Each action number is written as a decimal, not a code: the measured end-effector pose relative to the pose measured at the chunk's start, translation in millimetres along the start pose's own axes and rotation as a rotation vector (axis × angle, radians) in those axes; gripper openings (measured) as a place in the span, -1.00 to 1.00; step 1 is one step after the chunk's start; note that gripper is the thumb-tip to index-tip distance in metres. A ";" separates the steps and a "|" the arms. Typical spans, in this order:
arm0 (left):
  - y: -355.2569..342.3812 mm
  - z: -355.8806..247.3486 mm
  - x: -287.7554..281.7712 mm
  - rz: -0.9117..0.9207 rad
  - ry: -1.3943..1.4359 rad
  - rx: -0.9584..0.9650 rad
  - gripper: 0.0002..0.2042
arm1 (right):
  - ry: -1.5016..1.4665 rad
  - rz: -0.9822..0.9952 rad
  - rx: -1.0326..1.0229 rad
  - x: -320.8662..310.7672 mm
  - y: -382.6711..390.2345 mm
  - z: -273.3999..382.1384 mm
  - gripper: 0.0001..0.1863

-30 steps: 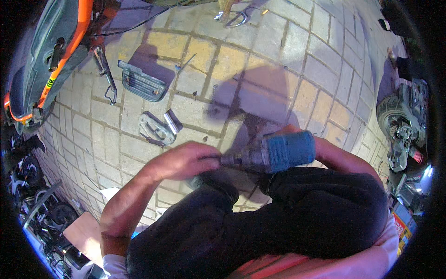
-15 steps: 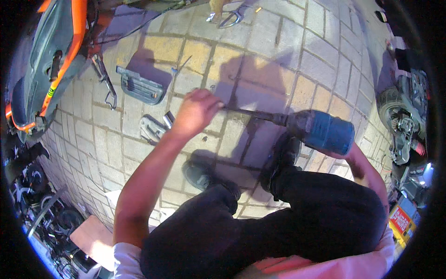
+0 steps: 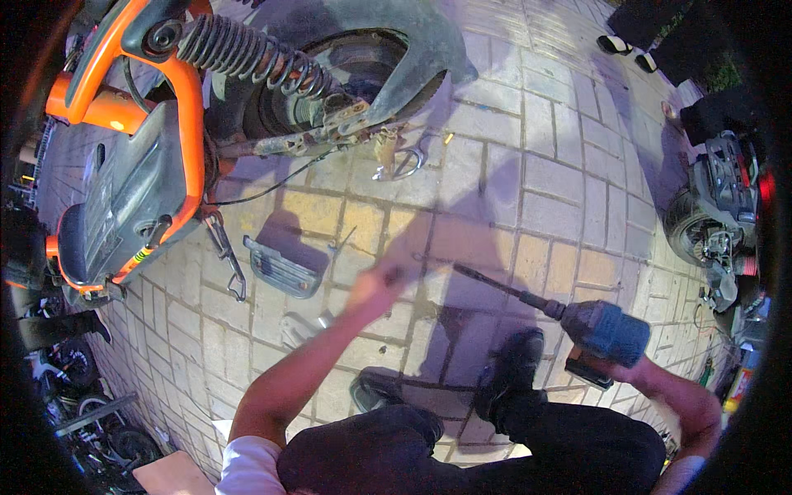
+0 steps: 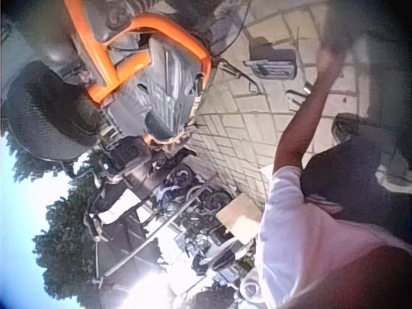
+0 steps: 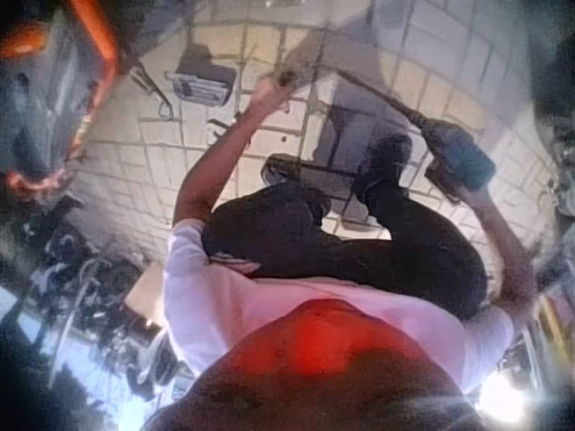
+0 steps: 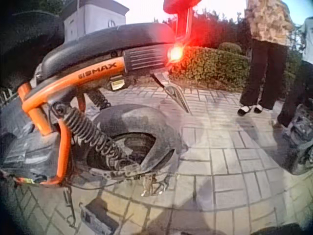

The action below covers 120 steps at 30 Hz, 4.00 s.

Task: The person uses a cordless impact wrench to remove and install bolts on the rear wheel assembly of an orange electric scooter. They handle the wheel, brake caliper, and suspension components while working on a paved outdoor area.

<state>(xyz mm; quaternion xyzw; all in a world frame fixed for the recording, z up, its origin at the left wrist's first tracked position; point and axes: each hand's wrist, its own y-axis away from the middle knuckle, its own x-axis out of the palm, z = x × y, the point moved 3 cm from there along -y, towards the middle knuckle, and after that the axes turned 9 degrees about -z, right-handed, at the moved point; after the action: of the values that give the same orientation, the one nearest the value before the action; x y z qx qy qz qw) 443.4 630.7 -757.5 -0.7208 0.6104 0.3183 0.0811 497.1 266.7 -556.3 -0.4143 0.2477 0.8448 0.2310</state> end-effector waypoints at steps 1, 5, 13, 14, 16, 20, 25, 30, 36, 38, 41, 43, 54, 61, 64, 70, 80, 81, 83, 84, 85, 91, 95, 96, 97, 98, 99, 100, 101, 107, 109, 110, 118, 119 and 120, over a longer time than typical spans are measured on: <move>-14.6 2.6 -12.7 -0.076 0.348 0.004 -0.86 | 0.019 0.034 0.066 -5.6 -12.1 10.6 -0.54; -46.6 -25.7 -74.3 -0.148 1.182 -0.283 -0.93 | -0.641 -0.154 0.127 31.8 -35.4 -0.2 -0.61; -69.1 -30.8 -135.7 -0.268 1.684 -0.222 -0.90 | -0.074 -0.379 0.185 120.7 -140.9 52.4 -0.45; -69.8 -31.0 -137.3 -0.212 1.731 -0.206 -0.89 | -0.252 -0.446 0.227 136.5 -140.2 50.2 -0.46; -73.5 -26.5 -138.3 -0.155 1.756 -0.175 -0.87 | -0.616 -0.579 0.318 179.9 -126.6 42.4 -0.46; -74.9 -28.4 -136.0 -0.133 1.713 -0.189 -0.85 | -0.752 -0.427 0.471 223.7 -114.1 27.4 -0.45; -74.8 -41.7 -121.4 -0.114 1.659 -0.169 -0.81 | -0.505 -0.664 0.250 193.1 -110.3 49.6 -0.63; -72.3 -57.6 -113.6 -0.090 1.713 -0.193 -0.83 | -0.666 -0.552 0.380 222.1 -100.7 25.8 -0.56; -72.7 -61.0 -124.0 -0.050 1.590 -0.204 -0.78 | -1.816 -0.339 0.363 225.3 -113.5 42.3 -0.51; -72.9 -59.1 -129.0 -0.052 1.515 -0.145 -0.78 | -1.908 -0.337 0.300 221.1 -118.7 46.7 -0.52; -75.8 -65.1 -128.1 -0.122 1.395 -0.147 -0.78 | -1.776 -0.404 0.359 208.3 -115.8 56.0 -0.54; -76.3 -71.8 -126.0 -0.106 1.352 -0.183 -0.78 | -1.297 -0.538 0.403 243.2 -113.1 30.8 -0.57; -102.3 -107.8 -102.4 -0.327 1.034 -0.057 -0.88 | -0.231 -0.825 0.002 151.0 -146.3 91.8 -0.76; -103.6 -97.7 -98.0 -0.449 0.872 -0.012 -0.74 | -0.258 -0.787 0.134 140.3 -155.0 105.5 -0.75; -108.6 -94.3 -95.1 -0.436 0.833 0.016 -0.72 | -0.355 -0.853 0.034 174.1 -152.4 83.6 -0.68; -108.9 -102.7 -94.7 -0.435 0.822 0.046 -0.67 | -0.599 -0.775 0.387 218.3 -138.9 64.0 -0.67; -107.2 -85.8 -95.0 -0.615 1.039 0.041 -0.73 | -1.012 -0.700 0.485 233.0 -138.4 53.4 -0.77; -111.7 -82.3 -96.9 -0.612 0.964 0.069 -0.74 | -0.733 -0.791 0.347 212.9 -141.7 59.5 -0.77; -114.2 -64.7 -118.4 -0.651 0.764 0.117 -0.75 | -0.222 -0.910 0.038 168.9 -166.5 91.7 -0.76; -114.1 -70.2 -118.8 -0.652 0.806 0.110 -0.81 | -0.164 -0.980 -0.053 160.1 -169.8 97.5 -0.75; -117.6 -70.9 -119.1 -0.644 0.811 0.102 -0.82 | -0.176 -0.964 -0.005 157.8 -168.9 98.6 -0.75; -126.3 -94.1 -102.0 -0.629 0.930 0.122 -0.88 | -0.202 -0.997 0.031 145.6 -158.1 90.8 -0.79; -118.5 -92.4 -122.3 -0.692 0.902 0.149 -0.92 | -0.226 -0.982 0.044 142.7 -167.6 107.3 -0.86; -119.6 -91.9 -123.3 -0.687 0.896 0.148 -0.92 | -0.209 -0.968 0.064 144.7 -169.4 105.4 -0.88; -120.1 -91.7 -122.9 -0.686 0.907 0.151 -0.92 | -0.215 -0.953 0.042 144.8 -170.2 103.5 -0.89; -120.3 -91.4 -122.5 -0.686 0.918 0.155 -0.91 | -0.222 -0.937 0.019 143.9 -170.7 100.7 -0.89; -120.4 -90.9 -122.2 -0.686 0.927 0.158 -0.91 | -0.229 -0.921 -0.004 143.2 -171.1 99.3 -0.90; -120.0 -89.8 -121.1 -0.696 0.910 0.168 -0.91 | -0.225 -0.942 -0.012 142.1 -169.8 99.8 -0.89; -119.1 -88.5 -119.4 -0.707 0.892 0.178 -0.91 | -0.221 -0.962 -0.021 140.9 -167.7 101.1 -0.89; -118.7 -86.3 -115.3 -0.703 0.874 0.207 -0.90 | -0.225 -0.979 -0.033 144.7 -165.4 97.4 -0.86; -120.1 -84.8 -115.6 -0.705 0.869 0.206 -0.90 | -0.202 -0.990 -0.037 144.3 -166.4 97.8 -0.85; -121.2 -84.4 -115.3 -0.709 0.857 0.191 -0.90 | -0.216 -0.986 -0.004 141.9 -167.0 100.2 -0.84; -120.9 -85.7 -117.0 -0.742 0.867 0.185 -0.91 | -0.376 -0.777 0.045 174.3 -179.2 78.9 -0.77; -124.3 -87.8 -112.5 -0.735 0.875 0.186 -0.91 | -0.487 -0.770 0.096 212.3 -178.3 56.9 -0.74; -125.6 -87.1 -113.5 -0.738 0.871 0.185 -0.92 | -0.610 -0.755 0.139 234.9 -179.8 46.8 -0.70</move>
<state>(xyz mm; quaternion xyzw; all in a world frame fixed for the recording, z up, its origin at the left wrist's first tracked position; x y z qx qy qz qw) 585.8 711.0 -660.0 -0.9404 0.3209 -0.1120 -0.0093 447.6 477.3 -763.4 -0.1926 0.0569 0.7663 0.6103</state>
